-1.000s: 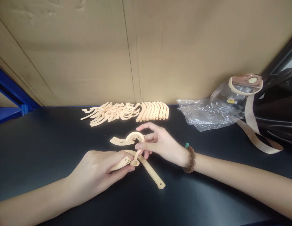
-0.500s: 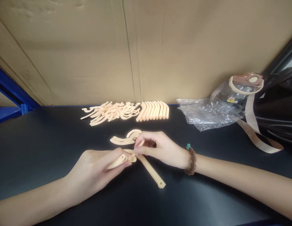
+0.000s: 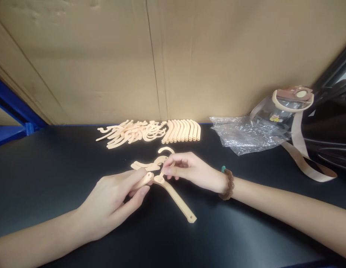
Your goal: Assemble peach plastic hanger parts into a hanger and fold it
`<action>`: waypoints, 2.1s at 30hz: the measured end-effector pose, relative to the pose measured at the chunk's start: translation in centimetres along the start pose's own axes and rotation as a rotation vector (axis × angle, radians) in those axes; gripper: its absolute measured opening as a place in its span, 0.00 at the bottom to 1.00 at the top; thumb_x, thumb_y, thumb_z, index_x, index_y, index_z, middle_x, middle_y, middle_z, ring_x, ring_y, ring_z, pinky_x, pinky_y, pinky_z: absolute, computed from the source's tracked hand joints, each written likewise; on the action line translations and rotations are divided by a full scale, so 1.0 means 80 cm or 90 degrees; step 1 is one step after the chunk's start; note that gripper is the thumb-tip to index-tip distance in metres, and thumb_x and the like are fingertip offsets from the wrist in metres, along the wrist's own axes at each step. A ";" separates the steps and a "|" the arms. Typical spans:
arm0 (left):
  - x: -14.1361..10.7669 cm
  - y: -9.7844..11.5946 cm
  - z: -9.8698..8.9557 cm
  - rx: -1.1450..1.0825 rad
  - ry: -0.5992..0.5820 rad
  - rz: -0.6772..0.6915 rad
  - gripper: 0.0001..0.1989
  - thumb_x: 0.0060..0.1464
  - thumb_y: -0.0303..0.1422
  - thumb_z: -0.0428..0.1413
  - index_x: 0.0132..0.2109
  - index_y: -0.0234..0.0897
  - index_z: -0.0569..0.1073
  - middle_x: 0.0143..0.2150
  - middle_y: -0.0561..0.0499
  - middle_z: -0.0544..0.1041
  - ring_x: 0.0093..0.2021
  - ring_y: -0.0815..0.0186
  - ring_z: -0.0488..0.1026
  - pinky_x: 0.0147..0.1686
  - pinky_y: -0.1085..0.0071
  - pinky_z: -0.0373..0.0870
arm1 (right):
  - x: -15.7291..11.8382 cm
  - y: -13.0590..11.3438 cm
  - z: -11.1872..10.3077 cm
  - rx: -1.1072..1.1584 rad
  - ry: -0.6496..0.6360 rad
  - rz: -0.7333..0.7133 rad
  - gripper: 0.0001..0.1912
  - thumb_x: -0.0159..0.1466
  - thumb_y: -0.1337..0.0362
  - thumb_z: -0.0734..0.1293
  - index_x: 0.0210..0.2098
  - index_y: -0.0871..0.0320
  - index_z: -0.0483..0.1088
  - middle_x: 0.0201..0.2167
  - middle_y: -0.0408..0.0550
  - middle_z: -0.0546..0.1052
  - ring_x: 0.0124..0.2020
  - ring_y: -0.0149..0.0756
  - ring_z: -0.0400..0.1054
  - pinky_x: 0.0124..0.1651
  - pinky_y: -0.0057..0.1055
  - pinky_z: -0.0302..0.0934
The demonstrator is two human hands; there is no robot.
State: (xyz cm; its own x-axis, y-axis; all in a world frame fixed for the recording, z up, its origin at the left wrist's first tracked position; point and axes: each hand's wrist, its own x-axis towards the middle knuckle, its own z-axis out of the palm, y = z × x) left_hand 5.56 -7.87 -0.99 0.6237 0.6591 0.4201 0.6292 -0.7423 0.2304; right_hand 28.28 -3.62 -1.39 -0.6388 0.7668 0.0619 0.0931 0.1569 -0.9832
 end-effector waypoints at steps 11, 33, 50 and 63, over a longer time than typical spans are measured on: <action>0.002 -0.004 0.001 -0.021 -0.006 0.053 0.12 0.68 0.30 0.41 0.35 0.39 0.63 0.27 0.55 0.67 0.30 0.67 0.66 0.25 0.74 0.58 | -0.001 -0.005 -0.003 -0.006 -0.011 0.000 0.10 0.65 0.56 0.67 0.35 0.57 0.72 0.32 0.42 0.71 0.31 0.28 0.62 0.35 0.27 0.59; 0.010 0.002 -0.002 0.044 -0.026 0.117 0.13 0.68 0.27 0.43 0.37 0.37 0.69 0.31 0.52 0.73 0.33 0.65 0.66 0.33 0.69 0.61 | -0.001 -0.003 -0.003 -0.061 0.014 0.012 0.14 0.63 0.52 0.67 0.34 0.58 0.72 0.30 0.42 0.71 0.30 0.28 0.61 0.33 0.27 0.56; 0.010 0.002 0.002 0.096 0.028 0.132 0.13 0.68 0.27 0.41 0.38 0.35 0.68 0.30 0.52 0.72 0.31 0.64 0.65 0.32 0.69 0.61 | -0.001 -0.004 -0.008 -0.035 -0.006 -0.006 0.12 0.65 0.55 0.66 0.33 0.57 0.71 0.30 0.40 0.68 0.28 0.27 0.57 0.32 0.27 0.53; 0.010 0.000 0.002 0.074 0.017 0.125 0.12 0.68 0.26 0.43 0.39 0.34 0.70 0.30 0.52 0.72 0.31 0.65 0.65 0.34 0.69 0.60 | -0.002 -0.006 -0.008 -0.048 -0.019 -0.017 0.11 0.66 0.57 0.66 0.32 0.58 0.69 0.30 0.39 0.68 0.31 0.27 0.59 0.37 0.27 0.53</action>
State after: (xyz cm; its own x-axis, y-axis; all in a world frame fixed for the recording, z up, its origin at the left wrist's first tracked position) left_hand 6.12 -7.37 -0.77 0.7283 0.4986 0.4701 0.5466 -0.8364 0.0403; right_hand 28.84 -3.41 -0.79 -0.6644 0.7429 0.0815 0.1324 0.2243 -0.9655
